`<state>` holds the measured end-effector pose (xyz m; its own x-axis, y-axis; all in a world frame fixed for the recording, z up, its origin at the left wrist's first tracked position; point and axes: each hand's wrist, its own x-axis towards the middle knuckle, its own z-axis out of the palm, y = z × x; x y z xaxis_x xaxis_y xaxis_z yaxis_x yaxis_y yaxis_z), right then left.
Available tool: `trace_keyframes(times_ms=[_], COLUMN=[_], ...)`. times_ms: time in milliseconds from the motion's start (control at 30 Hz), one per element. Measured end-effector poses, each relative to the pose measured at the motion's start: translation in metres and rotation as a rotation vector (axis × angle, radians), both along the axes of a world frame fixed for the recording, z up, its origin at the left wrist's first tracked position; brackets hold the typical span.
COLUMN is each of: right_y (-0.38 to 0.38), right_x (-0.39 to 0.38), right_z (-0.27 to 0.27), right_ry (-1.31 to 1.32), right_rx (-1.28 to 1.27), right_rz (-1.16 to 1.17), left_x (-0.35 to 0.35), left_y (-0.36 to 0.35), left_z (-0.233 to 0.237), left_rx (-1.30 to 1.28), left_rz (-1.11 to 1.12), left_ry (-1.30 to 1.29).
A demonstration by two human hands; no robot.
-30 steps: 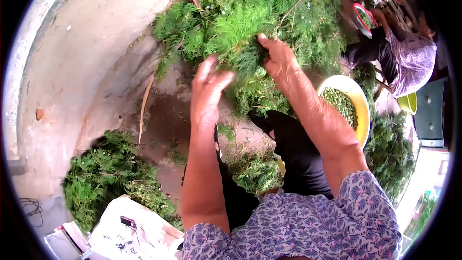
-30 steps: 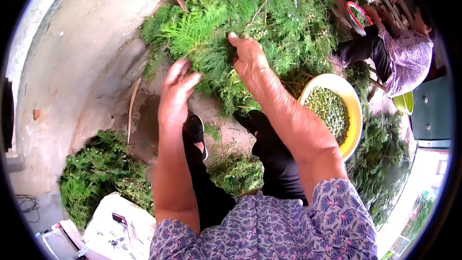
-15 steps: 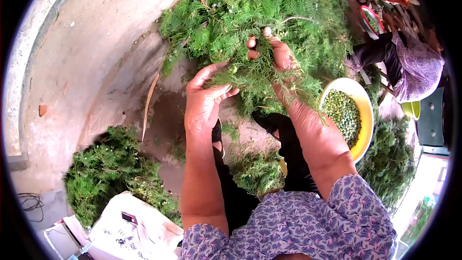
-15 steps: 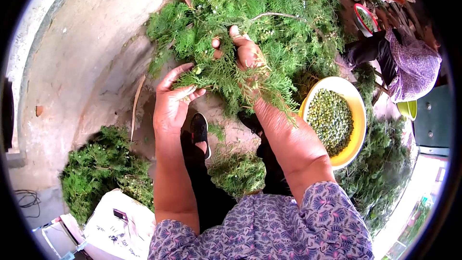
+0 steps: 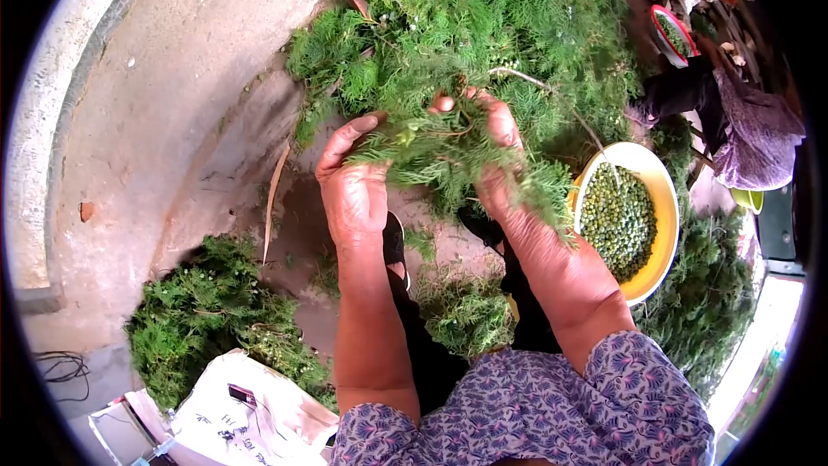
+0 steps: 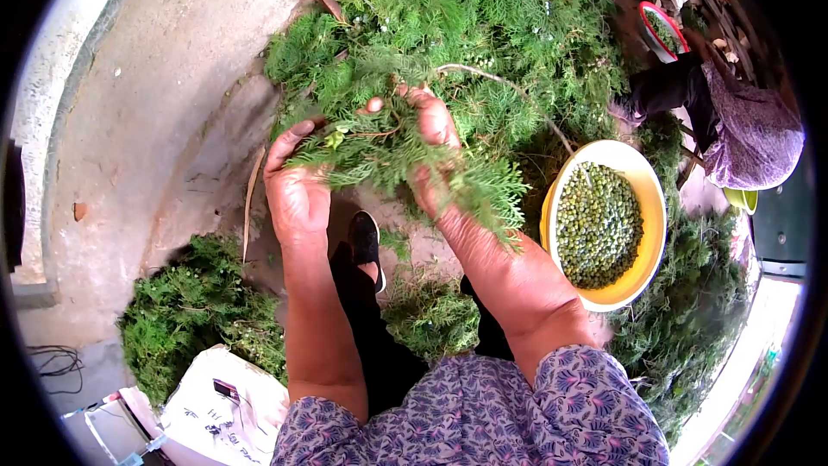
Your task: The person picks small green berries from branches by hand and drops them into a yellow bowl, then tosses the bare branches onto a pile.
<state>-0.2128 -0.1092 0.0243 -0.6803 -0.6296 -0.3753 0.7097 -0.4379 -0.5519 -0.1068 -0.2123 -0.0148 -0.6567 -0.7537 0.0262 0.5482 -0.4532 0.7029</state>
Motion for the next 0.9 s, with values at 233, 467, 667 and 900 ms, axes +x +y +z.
trace_keyframes(times_ms=[233,467,667,900], right_y=[-0.007,-0.011,-0.016,-0.013], right_x=[-0.028,-0.014,0.0,0.002], right_z=[-0.042,-0.017,-0.021,-0.022], right_ry=[-0.261,0.118,0.185,0.268], right_rx=[-0.612,0.037,0.011,0.058], right_rz=[0.2,-0.018,0.098,0.223], left_x=[0.002,-0.005,-0.016,-0.014], left_y=[-0.005,0.022,0.026,0.027], left_z=[0.011,0.02,0.022,0.021], left_rx=[-0.077,-0.372,-0.213,-0.037], left_rz=[0.032,-0.186,-0.184,-0.176], left_ry=[-0.187,-0.416,-0.381,-0.306])
